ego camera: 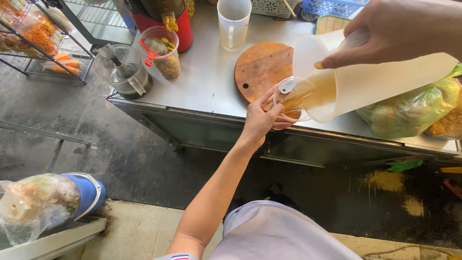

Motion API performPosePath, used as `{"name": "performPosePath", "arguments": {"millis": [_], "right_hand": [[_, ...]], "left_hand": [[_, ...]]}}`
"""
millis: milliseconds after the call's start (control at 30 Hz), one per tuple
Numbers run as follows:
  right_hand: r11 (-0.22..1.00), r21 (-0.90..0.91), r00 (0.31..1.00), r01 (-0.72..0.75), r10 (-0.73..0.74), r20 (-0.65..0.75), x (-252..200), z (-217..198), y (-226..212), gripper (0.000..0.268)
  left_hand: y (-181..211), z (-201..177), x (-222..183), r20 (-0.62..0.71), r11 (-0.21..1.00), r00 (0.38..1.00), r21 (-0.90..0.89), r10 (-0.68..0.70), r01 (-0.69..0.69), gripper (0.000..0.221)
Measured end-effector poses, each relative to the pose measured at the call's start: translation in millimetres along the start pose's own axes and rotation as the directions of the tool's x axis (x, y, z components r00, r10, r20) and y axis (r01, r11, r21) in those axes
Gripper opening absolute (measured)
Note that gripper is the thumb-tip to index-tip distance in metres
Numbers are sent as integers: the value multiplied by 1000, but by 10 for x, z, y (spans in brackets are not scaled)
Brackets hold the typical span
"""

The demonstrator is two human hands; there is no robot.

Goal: Preparing a beverage by mixing a dark concentrate with water from a large jug.

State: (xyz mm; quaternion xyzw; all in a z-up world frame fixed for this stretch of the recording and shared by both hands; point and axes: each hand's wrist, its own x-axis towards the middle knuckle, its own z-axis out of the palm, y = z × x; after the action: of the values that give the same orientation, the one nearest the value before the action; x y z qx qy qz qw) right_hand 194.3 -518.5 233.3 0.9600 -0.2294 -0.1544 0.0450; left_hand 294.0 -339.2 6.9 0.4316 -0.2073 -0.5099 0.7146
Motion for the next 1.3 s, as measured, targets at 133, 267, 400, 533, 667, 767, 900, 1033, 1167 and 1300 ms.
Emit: {"name": "performPosePath", "arguments": {"millis": [133, 267, 400, 533, 667, 767, 900, 1033, 1167, 1300], "right_hand": [[997, -71, 998, 18, -14, 61, 90, -72, -137, 65], [988, -151, 992, 18, 2, 128, 109, -247, -485, 67], [965, -238, 989, 108, -81, 121, 102, -383, -766, 68], [922, -330, 976, 201, -159, 149, 98, -460, -1001, 63], [886, -356, 955, 297, -272, 121, 142, -471, -1180, 60], [840, -388, 925, 379, -361, 121, 91, -551, -1362, 57], [755, -431, 866, 495, -469, 173, -3, -599, -1666, 62], [637, -445, 761, 629, -621, 186, -112, -618, -2004, 56], [431, -522, 601, 736, -771, 210, -461, -603, -2536, 58], [235, -583, 434, 778, -872, 228, -815, -542, -3188, 59]], "left_hand": [[-5, -2, 21, 17, 998, 1000, -57, -2, 3, 71], [33, -10, 3, 5, 998, 1000, -63, -17, 17, 73], [43, -47, -4, 10, 998, 1000, -69, 10, -10, 75], [11, -120, -20, -41, 996, 998, -81, 44, -47, 71], [36, -222, -128, -126, 984, 986, -128, 110, -126, 69], [133, -237, -360, -223, 980, 963, -95, 151, -175, 70], [80, -309, -702, -358, 949, 902, -109, 241, -296, 68], [6, -316, -1181, -531, 915, 788, -58, 311, -400, 69], [-130, -360, -1862, -664, 865, 657, -32, 356, -501, 72], [-304, -535, -2605, -757, 802, 504, 45, 416, -595, 68]]}}
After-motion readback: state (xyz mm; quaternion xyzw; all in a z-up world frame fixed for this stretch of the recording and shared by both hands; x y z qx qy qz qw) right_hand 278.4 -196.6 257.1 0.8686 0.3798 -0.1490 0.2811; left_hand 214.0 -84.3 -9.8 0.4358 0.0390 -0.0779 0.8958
